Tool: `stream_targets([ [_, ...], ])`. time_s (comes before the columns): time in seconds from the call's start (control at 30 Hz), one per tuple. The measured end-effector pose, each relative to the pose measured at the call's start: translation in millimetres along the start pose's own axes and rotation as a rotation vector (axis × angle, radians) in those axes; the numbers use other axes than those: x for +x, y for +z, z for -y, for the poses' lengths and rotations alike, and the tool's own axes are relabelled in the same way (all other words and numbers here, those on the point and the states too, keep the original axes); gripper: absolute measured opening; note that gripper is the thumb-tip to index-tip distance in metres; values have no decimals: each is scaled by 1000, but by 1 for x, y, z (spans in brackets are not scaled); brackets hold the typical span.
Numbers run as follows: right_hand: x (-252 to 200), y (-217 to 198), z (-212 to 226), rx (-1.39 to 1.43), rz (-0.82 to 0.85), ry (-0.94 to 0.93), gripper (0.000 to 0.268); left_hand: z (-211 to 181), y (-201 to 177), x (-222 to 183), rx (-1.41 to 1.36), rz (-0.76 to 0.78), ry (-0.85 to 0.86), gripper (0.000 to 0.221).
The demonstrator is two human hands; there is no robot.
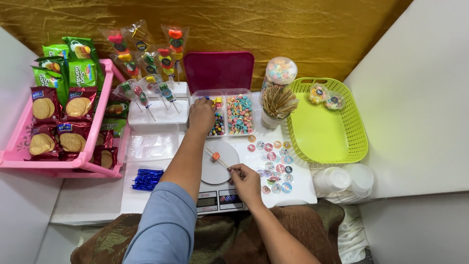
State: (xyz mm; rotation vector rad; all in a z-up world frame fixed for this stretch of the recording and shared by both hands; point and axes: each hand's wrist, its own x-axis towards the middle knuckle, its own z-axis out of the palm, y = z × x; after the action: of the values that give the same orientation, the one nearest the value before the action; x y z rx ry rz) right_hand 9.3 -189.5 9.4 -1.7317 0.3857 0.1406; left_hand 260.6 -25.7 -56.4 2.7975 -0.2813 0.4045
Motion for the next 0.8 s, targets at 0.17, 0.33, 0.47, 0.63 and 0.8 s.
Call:
stream_targets([
  [0.17,-1,1,1,18,1,-3,14,-10,-28,-5,-39,-36,31,16],
  [0.33,0,2,-2,23,1,-24,13,-1,-30,-5,-151,-17,50,16],
  [0.47,2,2,-3,37,-8,-43,12,1,-42,-1,-306,11,22,20],
  [0.63,0,1,-2,15,2,-34,14,-12,-71,-10,-564,-34,-205,22],
  [0.8,-5,1,2,15,-3,-58,13,-19,-91,-34,-802,7,-356,28],
])
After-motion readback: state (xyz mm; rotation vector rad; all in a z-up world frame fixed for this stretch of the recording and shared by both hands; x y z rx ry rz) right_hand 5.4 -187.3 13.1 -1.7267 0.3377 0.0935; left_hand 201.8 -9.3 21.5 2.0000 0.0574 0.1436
